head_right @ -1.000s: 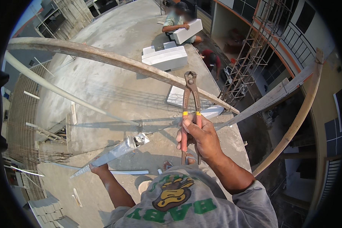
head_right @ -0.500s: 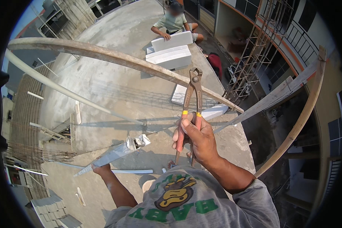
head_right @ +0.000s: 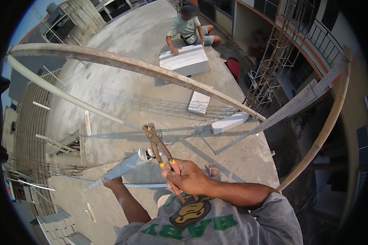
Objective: The person uses a spirit level to check the vertical alignment of a metal scaffolding pole and then uses pliers to tighten wire ties securing wooden supports to the structure. The person also handles a long metal bar, adjusting its position on the scaffolding.
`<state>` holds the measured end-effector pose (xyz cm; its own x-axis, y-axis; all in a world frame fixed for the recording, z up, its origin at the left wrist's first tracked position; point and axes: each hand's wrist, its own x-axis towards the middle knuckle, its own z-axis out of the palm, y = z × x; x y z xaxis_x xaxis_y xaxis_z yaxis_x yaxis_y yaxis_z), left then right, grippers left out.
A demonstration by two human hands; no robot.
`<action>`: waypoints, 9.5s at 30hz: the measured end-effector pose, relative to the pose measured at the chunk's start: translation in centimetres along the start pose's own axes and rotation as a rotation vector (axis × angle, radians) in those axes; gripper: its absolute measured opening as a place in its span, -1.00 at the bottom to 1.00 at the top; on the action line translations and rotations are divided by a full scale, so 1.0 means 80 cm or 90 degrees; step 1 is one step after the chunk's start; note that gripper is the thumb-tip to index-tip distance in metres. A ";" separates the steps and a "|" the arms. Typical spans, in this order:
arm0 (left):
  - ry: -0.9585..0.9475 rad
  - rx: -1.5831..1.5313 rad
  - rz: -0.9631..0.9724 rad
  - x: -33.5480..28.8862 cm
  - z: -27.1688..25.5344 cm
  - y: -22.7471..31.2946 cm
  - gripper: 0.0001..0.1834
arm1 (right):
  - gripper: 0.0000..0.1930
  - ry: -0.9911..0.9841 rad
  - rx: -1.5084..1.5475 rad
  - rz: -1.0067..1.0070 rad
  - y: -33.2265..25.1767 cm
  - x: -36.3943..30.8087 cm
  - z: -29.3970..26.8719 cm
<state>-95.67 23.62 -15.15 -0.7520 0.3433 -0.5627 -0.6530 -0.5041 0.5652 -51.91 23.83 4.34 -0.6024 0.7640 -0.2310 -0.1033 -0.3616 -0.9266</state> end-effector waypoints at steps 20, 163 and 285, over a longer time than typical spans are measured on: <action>0.003 0.018 0.055 -0.020 0.033 -0.010 -0.47 | -0.78 0.025 -0.030 0.001 -0.010 0.020 -0.004; -0.033 0.201 0.138 -0.123 -0.023 0.023 -0.57 | -0.69 -0.423 -0.455 0.030 0.018 0.028 -0.117; 0.006 0.140 0.165 -0.118 0.009 0.032 -0.48 | -0.77 -0.222 -0.433 -0.211 0.058 0.054 -0.076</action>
<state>-90.30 19.69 -7.97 -0.8956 0.2178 -0.3878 -0.4442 -0.3901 0.8066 -50.17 28.74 -2.76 -0.8471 0.5242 0.0872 0.1143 0.3400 -0.9335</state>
